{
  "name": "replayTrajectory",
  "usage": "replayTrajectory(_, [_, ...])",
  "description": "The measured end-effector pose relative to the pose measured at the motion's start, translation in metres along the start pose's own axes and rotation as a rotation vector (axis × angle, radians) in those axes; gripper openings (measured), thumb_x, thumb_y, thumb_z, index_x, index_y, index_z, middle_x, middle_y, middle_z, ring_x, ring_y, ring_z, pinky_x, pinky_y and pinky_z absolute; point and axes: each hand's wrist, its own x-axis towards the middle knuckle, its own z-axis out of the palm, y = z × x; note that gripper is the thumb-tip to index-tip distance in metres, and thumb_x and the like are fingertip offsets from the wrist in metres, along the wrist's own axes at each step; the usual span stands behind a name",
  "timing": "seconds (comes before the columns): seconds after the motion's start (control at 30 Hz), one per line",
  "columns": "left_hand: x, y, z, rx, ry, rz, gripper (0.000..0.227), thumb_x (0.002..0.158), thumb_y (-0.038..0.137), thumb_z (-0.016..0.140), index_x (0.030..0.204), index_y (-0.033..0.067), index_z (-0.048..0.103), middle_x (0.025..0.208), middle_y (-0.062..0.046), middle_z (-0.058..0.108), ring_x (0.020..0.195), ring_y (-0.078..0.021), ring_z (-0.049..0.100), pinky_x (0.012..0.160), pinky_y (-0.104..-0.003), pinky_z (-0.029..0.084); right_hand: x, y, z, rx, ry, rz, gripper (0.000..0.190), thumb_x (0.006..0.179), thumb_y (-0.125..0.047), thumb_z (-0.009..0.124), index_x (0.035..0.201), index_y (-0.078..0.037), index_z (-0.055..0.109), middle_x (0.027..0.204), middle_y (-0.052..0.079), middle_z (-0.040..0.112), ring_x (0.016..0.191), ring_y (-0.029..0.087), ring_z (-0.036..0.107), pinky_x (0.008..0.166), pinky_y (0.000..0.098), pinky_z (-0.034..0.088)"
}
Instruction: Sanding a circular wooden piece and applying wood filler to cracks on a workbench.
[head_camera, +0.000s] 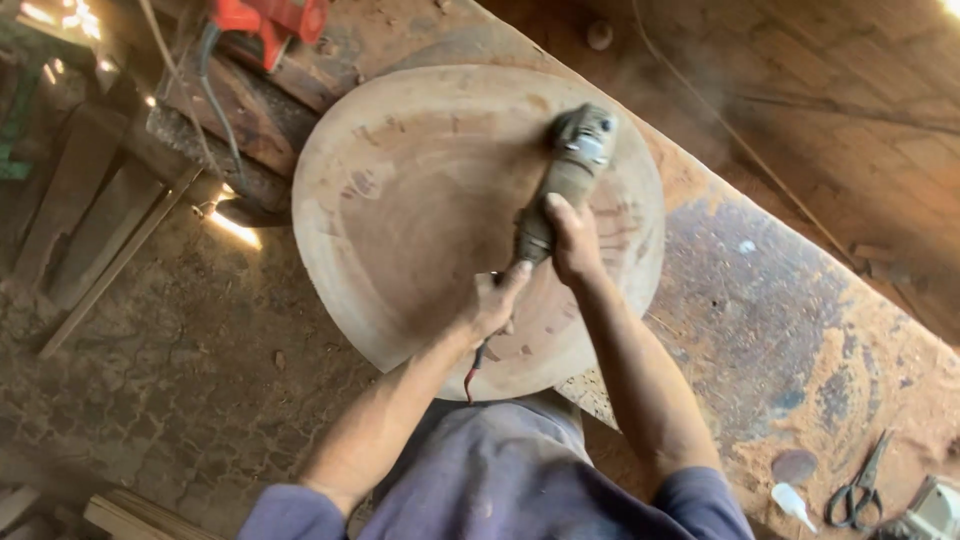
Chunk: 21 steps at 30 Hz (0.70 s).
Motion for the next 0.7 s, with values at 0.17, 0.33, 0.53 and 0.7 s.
replayTrajectory(0.17, [-0.039,0.002,-0.078,-0.27,0.264,0.001,0.06,0.096,0.061,0.061,0.071,0.0067,0.064,0.049,-0.011,0.058,0.039,-0.0197,0.061,0.036,-0.032,0.048,-0.003,0.005,0.112,-0.307,-0.186,0.086,0.042,0.087,-0.041,0.082,0.09,0.0,0.071,0.073,0.017,0.065,0.071,0.026,0.065,0.064,0.0446,0.059])
replayTrajectory(0.33, [-0.039,0.017,-0.106,-0.236,0.264,-0.044,0.067,0.1,0.062,0.049,0.076,0.0009,0.062,0.055,-0.016,0.064,0.042,-0.0225,0.063,0.038,-0.035,0.049,0.023,0.033,0.122,-0.132,-0.251,0.105,0.041,0.079,-0.035,0.089,0.104,-0.006,0.072,0.085,0.011,0.07,0.081,0.019,0.067,0.071,0.0398,0.059])
replayTrajectory(0.53, [0.012,0.038,-0.078,-0.122,0.107,0.0,0.068,0.101,0.06,0.05,0.075,-0.0015,0.062,0.055,-0.019,0.064,0.041,-0.0257,0.064,0.037,-0.037,0.052,0.047,-0.011,0.07,-0.112,-0.071,0.066,0.051,0.08,-0.045,0.084,0.108,-0.005,0.068,0.091,0.015,0.069,0.089,0.025,0.067,0.08,0.0433,0.057])
replayTrajectory(0.7, [0.019,0.043,-0.056,0.175,-0.089,0.009,0.074,0.098,0.059,0.054,0.052,0.002,0.065,0.045,-0.018,0.062,0.035,-0.026,0.064,0.034,-0.039,0.051,0.014,0.015,-0.004,0.028,0.118,-0.083,0.041,0.095,-0.032,0.075,0.12,-0.003,0.062,0.108,0.014,0.067,0.103,0.021,0.058,0.095,0.0427,0.052])
